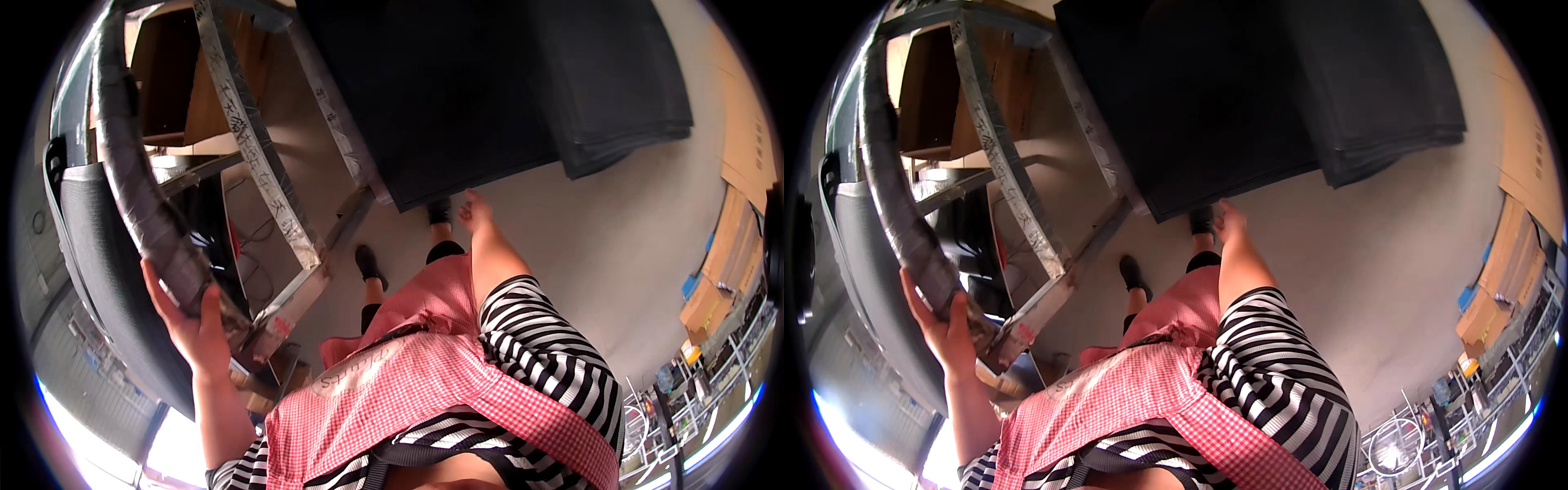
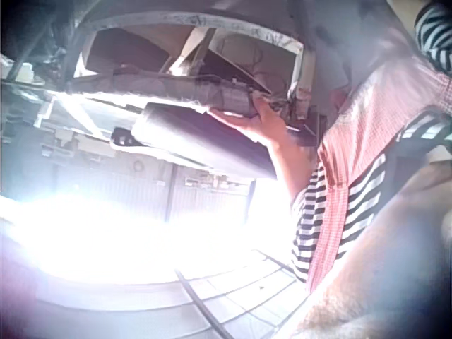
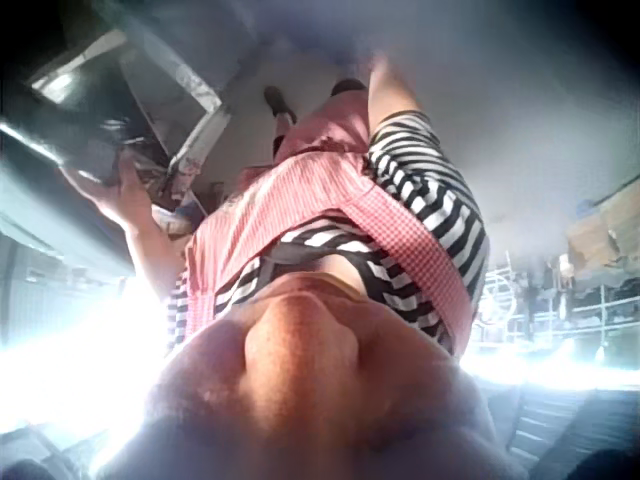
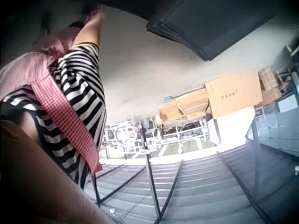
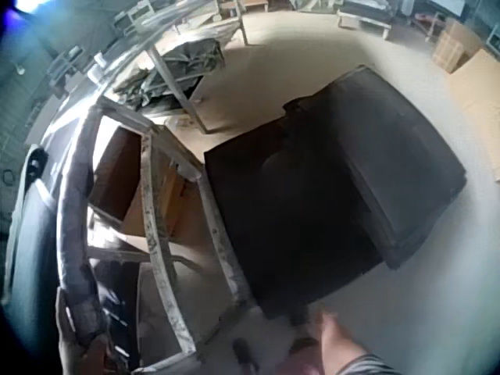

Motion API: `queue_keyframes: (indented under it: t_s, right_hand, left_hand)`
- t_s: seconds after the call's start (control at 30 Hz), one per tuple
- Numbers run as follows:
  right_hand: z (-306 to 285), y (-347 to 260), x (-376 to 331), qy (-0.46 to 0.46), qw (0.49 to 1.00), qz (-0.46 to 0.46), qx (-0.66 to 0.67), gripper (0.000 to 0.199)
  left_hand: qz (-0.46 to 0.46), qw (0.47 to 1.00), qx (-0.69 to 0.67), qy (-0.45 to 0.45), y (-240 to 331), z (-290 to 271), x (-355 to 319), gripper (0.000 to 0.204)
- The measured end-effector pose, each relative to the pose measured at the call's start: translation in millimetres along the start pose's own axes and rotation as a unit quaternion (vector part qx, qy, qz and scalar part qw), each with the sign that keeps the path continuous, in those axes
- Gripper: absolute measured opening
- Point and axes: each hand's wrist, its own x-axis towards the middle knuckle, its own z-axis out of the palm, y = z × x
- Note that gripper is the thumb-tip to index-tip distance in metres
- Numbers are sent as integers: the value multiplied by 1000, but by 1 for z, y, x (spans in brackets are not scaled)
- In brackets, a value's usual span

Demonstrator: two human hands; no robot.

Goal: The person applies glue to small white labels on a black mat using a roller and a squeeze bottle, then places the labels onto the mat. They then repeatedly pick up black mats from the floor and place them onto a table.

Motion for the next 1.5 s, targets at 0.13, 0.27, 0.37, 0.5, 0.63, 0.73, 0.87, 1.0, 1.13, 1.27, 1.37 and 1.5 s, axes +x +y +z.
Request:
queue_keyframes:
  t_s: [0.13,0.27,0.37,0.5,0.63,0.73,0.87,1.0,1.13,1.27,1.37,1.5]
  right_hand:
    - [30,-24,40,13,992,-9,122,46]
    - [41,-33,7,-64,959,-7,275,46]
    - [33,-51,-42,-154,954,-74,248,38]
    - [30,-108,-140,-14,904,-421,-79,39]
    - [37,-173,-288,-103,815,-571,-8,37]
    - [46,-200,-371,-131,749,-649,3,32]
    - [36,-229,-488,-162,695,-688,134,36]
    - [19,-290,-612,-321,718,-572,233,49]
    - [23,-324,-705,-333,627,-683,174,44]
    - [92,-308,-837,-394,584,-709,41,37]
    - [160,-221,-936,-431,513,-738,-81,35]
    - [247,-1,-1042,-472,354,-763,-264,33]
  left_hand:
    - [-8,999,-49,-17,-6,12,9,81]
    - [-15,999,-35,-15,-3,11,4,79]
    - [-54,997,-56,-11,1,9,0,79]
    - [-36,999,10,-26,-3,0,5,84]
    - [43,996,77,-1,-9,-9,3,85]
    - [30,998,51,7,-5,-15,0,87]
    - [-33,999,7,5,3,-27,-6,88]
    - [-35,999,19,8,-4,-39,-9,86]
    - [-53,997,-41,-22,-8,-42,-10,89]
    - [17,993,-113,-13,-34,-43,-17,98]
    - [103,983,-149,21,-43,-94,-36,105]
    - [198,929,-300,87,-81,-192,-73,112]
